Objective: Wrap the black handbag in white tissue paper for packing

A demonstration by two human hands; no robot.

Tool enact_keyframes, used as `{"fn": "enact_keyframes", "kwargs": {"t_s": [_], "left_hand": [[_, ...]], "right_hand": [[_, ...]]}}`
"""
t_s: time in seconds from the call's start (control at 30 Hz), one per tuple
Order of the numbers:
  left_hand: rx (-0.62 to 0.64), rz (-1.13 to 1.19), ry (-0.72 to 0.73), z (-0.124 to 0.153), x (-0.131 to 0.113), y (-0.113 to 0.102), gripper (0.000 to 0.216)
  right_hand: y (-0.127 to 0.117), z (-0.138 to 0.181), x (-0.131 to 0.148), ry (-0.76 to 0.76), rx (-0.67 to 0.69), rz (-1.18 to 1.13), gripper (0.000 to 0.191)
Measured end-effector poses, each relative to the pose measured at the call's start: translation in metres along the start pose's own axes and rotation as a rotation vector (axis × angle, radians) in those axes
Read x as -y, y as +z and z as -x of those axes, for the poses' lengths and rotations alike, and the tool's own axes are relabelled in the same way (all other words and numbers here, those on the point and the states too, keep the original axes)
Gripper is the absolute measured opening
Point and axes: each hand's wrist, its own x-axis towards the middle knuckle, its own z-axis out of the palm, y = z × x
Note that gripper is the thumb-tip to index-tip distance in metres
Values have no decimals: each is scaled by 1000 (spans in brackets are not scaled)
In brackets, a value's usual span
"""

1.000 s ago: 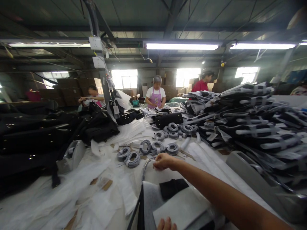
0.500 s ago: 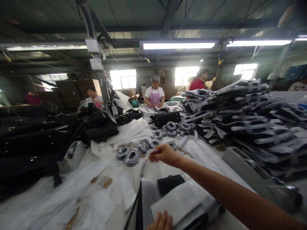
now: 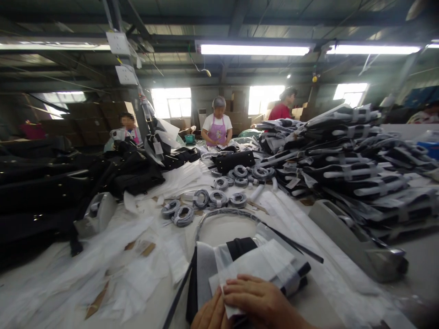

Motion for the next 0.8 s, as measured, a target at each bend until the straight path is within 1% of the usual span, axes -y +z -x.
{"fn": "enact_keyframes", "kwargs": {"t_s": [0.03, 0.07, 0.17, 0.27, 0.33, 0.4, 0.5, 0.63, 0.67, 0.8], "left_hand": [[-2, 23, 2, 0, 0, 0, 38], [26, 39, 24, 0, 1, -2, 37], [218, 17, 103, -5, 7, -17, 34], [442, -14, 96, -10, 13, -36, 34], [527, 13, 84, -12, 16, -44, 36], [559, 38, 71, -13, 18, -47, 38], [575, 25, 75, -14, 23, -47, 39], [590, 26, 208, -16, 29, -46, 38], [601, 24, 216, -17, 30, -47, 37], [641, -24, 163, -23, 27, -49, 36]], "right_hand": [[2, 4, -1, -12, -10, 40, 36], [3, 6, -1, -22, -23, 68, 35], [4, 11, 0, -69, -65, 96, 35], [5, 14, 0, -99, -113, 79, 36], [7, 17, 0, -114, -135, 69, 34], [8, 19, 0, -141, -156, 68, 33], [9, 23, 1, -191, -195, 95, 29], [11, 30, 4, -232, -204, 190, 26], [11, 32, 4, -237, -200, 221, 25], [15, 41, 6, -282, -189, 336, 23]]}}
